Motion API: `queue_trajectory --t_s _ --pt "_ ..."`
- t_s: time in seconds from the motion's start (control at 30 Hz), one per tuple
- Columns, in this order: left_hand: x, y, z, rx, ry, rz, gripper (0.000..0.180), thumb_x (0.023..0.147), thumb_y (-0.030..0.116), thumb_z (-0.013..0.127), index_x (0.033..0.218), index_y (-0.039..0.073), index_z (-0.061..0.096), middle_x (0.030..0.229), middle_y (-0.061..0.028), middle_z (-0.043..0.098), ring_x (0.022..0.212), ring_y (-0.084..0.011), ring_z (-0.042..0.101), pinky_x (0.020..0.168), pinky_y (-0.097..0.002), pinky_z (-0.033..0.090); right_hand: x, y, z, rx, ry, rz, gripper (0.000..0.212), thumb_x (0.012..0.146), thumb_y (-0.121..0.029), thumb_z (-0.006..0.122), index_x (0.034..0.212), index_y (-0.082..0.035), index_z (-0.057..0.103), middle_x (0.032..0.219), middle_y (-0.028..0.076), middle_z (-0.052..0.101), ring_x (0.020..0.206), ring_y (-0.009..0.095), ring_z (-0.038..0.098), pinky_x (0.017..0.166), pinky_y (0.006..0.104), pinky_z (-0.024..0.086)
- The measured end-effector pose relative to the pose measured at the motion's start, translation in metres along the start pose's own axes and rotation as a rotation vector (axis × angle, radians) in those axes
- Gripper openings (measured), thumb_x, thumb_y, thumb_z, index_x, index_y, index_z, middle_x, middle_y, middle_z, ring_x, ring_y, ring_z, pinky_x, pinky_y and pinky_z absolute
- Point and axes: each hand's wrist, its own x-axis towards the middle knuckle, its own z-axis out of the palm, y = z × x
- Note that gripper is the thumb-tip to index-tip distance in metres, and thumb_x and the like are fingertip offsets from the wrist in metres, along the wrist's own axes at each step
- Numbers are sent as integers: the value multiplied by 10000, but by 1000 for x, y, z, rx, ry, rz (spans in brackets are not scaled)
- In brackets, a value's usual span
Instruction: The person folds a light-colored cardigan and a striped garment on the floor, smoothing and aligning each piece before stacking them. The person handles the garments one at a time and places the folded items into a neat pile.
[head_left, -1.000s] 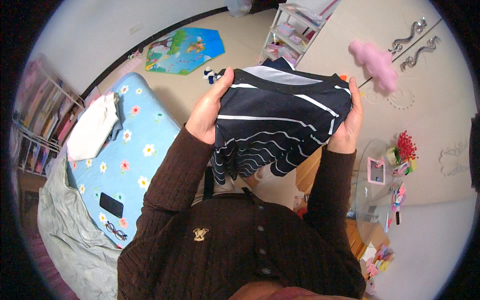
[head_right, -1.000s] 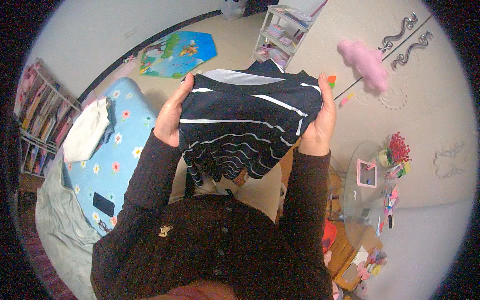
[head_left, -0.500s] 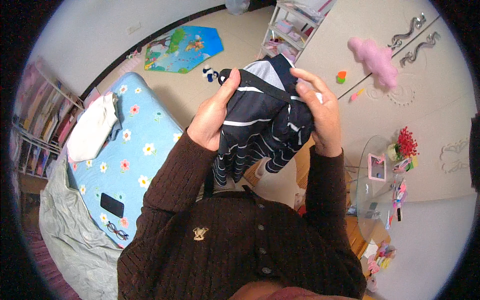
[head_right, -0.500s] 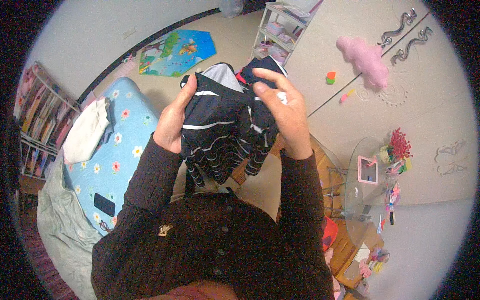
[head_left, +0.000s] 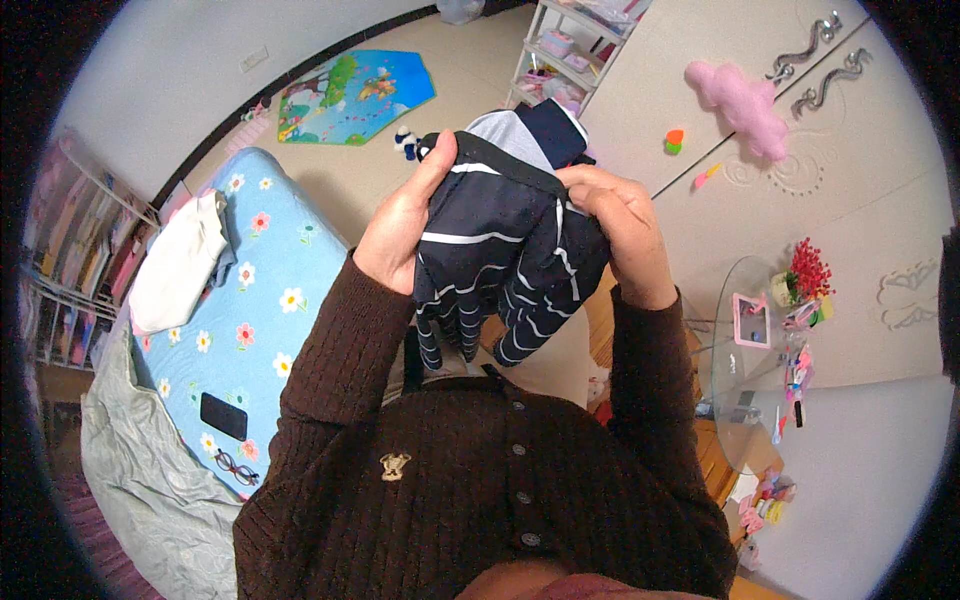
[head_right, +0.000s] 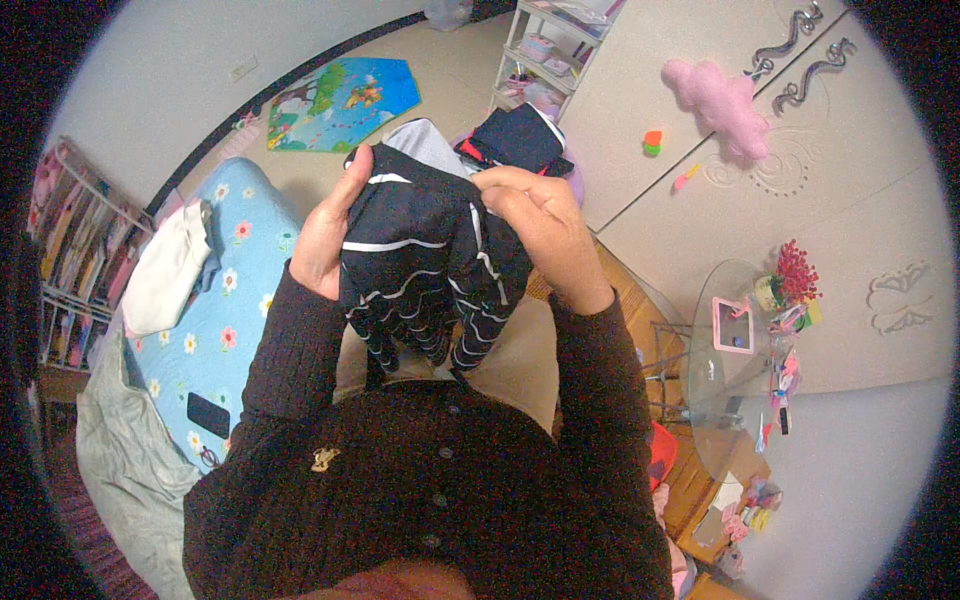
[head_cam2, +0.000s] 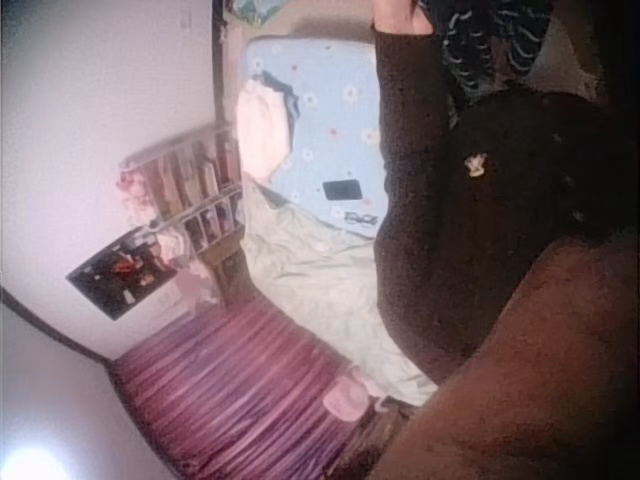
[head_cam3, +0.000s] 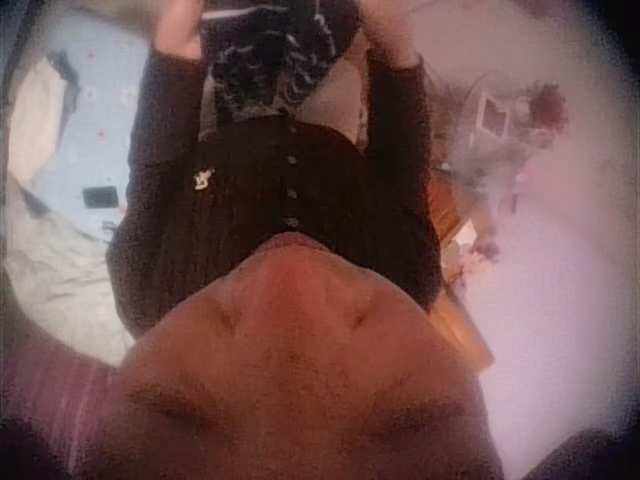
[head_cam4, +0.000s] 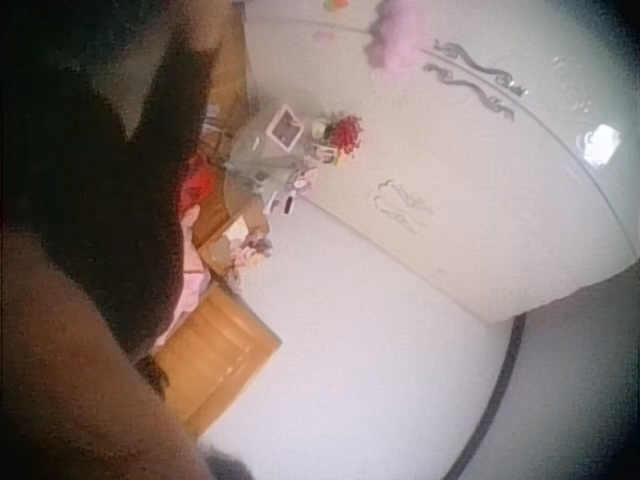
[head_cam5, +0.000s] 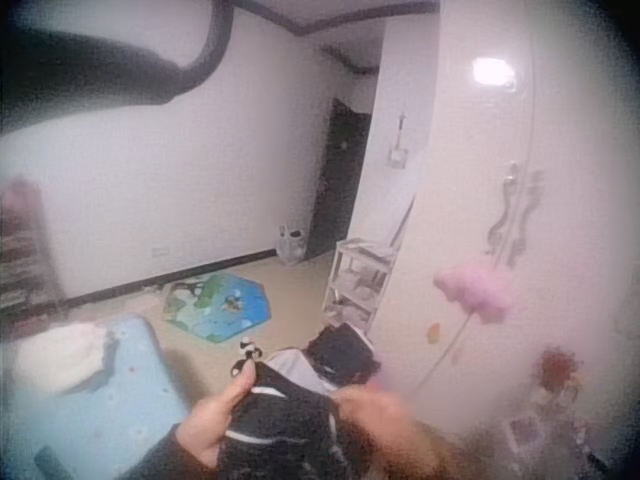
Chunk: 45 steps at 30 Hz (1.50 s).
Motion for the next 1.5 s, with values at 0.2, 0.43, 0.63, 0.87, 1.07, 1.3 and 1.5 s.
queue_trajectory --t_s 0.2,0.43,0.63,0.87,1.07,1.3,1.5 --pt "-1 -4 1 37 3 -10 466 964 416 535 1170 -1 571 1071 -147 670 904 -227 688 797 -342 580 0 3 -4 -293 23 51 163 870 -37 564 967 32 674 879 -3 642 764 38 558 682 175 437" --pt "2 -1 0 12 8 -9 470 966 411 532 1186 -3 562 1094 -156 662 909 -233 686 810 -350 576 0 2 -1 -77 70 69 175 855 -152 681 922 8 657 710 -62 555 638 13 462 536 204 360" --pt "3 4 -8 -106 -84 -75 483 965 423 523 1166 -13 574 1091 -184 666 929 -254 685 835 -371 571 -1 2 4 -418 77 -52 118 850 -80 683 932 4 667 814 -51 604 730 12 512 630 180 409" --pt "9 14 -17 -156 -53 -68 491 963 432 520 1150 -17 588 1073 -217 667 933 -302 686 810 -410 584 -1 1 -8 -207 34 56 87 863 -56 642 936 -16 666 811 -48 609 701 10 526 624 165 415" --pt "1 2 -3 -129 -9 -60 416 934 364 600 1134 0 587 1063 -193 669 919 -274 687 778 -385 594 4 1 -6 70 14 98 100 887 -110 615 908 -14 639 815 -10 643 689 35 568 622 183 444" --pt "-2 -13 12 529 126 126 311 803 101 760 1064 38 604 942 -38 670 796 -115 657 677 -248 548 -2 -8 7 2 -1 114 84 892 -114 620 877 -33 636 769 -38 593 679 18 513 612 175 398" --pt "-2 -17 13 621 137 216 299 786 43 759 1046 47 611 916 -20 674 779 -92 640 691 -233 519 -3 -9 11 -129 -3 -4 98 898 -127 616 841 -47 616 751 -54 560 676 17 481 624 179 375"
